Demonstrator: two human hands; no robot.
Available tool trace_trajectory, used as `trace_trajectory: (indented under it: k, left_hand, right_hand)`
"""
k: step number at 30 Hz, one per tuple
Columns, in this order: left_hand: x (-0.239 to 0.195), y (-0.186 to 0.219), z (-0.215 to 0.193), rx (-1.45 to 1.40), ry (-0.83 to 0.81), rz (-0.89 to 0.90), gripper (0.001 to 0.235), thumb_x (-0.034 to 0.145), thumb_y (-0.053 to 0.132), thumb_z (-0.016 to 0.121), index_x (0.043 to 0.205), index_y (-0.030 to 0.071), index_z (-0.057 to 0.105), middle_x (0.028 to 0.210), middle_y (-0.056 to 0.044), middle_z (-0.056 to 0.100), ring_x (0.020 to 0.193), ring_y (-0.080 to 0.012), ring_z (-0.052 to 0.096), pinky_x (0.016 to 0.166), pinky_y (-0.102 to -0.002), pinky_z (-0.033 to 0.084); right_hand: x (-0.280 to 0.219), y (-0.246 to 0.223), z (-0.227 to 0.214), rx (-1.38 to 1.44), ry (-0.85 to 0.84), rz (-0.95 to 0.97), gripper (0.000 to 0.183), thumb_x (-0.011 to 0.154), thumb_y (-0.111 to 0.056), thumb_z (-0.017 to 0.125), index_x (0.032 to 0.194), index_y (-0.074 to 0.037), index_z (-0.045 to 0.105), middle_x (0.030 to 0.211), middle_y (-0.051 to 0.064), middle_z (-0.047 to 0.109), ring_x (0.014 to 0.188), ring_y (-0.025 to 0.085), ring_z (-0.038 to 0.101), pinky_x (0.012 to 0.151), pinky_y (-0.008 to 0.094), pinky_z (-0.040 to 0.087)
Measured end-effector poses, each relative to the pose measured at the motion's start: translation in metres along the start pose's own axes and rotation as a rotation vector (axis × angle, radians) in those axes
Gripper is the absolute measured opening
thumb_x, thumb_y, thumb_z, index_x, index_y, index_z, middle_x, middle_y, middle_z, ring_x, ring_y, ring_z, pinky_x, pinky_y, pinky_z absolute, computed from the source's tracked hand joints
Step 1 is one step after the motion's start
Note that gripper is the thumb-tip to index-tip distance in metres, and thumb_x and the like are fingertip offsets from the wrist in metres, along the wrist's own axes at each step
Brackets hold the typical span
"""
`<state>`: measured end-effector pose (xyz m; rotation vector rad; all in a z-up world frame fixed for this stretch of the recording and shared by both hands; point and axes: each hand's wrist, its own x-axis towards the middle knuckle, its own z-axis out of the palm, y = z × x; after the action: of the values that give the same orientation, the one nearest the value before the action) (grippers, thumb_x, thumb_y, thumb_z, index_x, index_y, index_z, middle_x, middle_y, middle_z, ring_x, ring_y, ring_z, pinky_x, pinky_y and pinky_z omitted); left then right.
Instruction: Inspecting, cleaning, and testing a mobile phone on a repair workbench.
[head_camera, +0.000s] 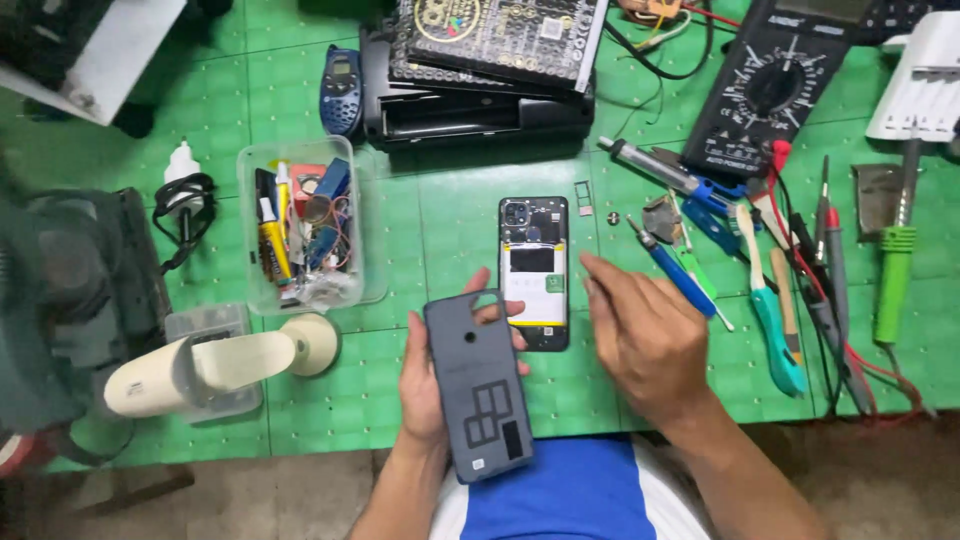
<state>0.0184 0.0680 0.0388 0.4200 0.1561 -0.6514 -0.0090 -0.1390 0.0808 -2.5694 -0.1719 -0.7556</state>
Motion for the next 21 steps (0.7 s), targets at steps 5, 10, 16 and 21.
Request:
trace_trajectory:
  k: [5,10,16,21]
  left_hand:
    - [0.007,0.009,0.0,-0.017,0.037,0.033,0.083,0.102,0.06,0.04,0.164,0.006,0.028,0.129,-0.031,0.059,0.1,-0.0347,0.065,0.08,-0.049,0.062]
    - [0.017,0.008,0.0,0.017,0.05,0.055,0.083,0.103,0.06,0.039,0.162,0.004,0.03,0.127,-0.032,0.061,0.1,-0.0356,0.066,0.078,-0.049,0.063]
    - [0.027,-0.003,-0.005,-0.047,0.067,0.034,0.079,0.102,0.06,0.039,0.161,0.007,0.035,0.127,-0.028,0.063,0.098,-0.0348,0.068,0.078,-0.052,0.062]
    - [0.029,-0.007,-0.003,-0.19,-0.057,-0.064,0.079,0.11,0.063,0.031,0.166,0.007,0.032,0.133,-0.031,0.06,0.104,-0.0386,0.067,0.082,-0.056,0.06]
  right_hand:
    - [-0.063,0.048,-0.05,-0.357,-0.003,0.203,0.021,0.097,-0.02,0.087,0.092,-0.006,0.074,0.083,0.008,0.067,0.072,0.026,0.06,0.067,0.04,0.046]
    - [-0.1,0.092,-0.07,-0.708,-0.113,0.318,0.025,0.101,-0.034,0.086,0.115,-0.013,0.08,0.101,0.005,0.073,0.089,0.024,0.066,0.066,0.036,0.051]
    - [-0.122,0.112,-0.063,-0.727,-0.237,0.264,0.029,0.1,-0.035,0.083,0.122,-0.017,0.081,0.105,0.004,0.078,0.092,0.027,0.069,0.077,0.037,0.055]
    - [-0.161,0.138,-0.059,-0.577,-0.237,0.393,0.029,0.126,-0.016,0.075,0.146,0.005,0.076,0.117,0.019,0.072,0.096,0.032,0.068,0.082,0.038,0.053]
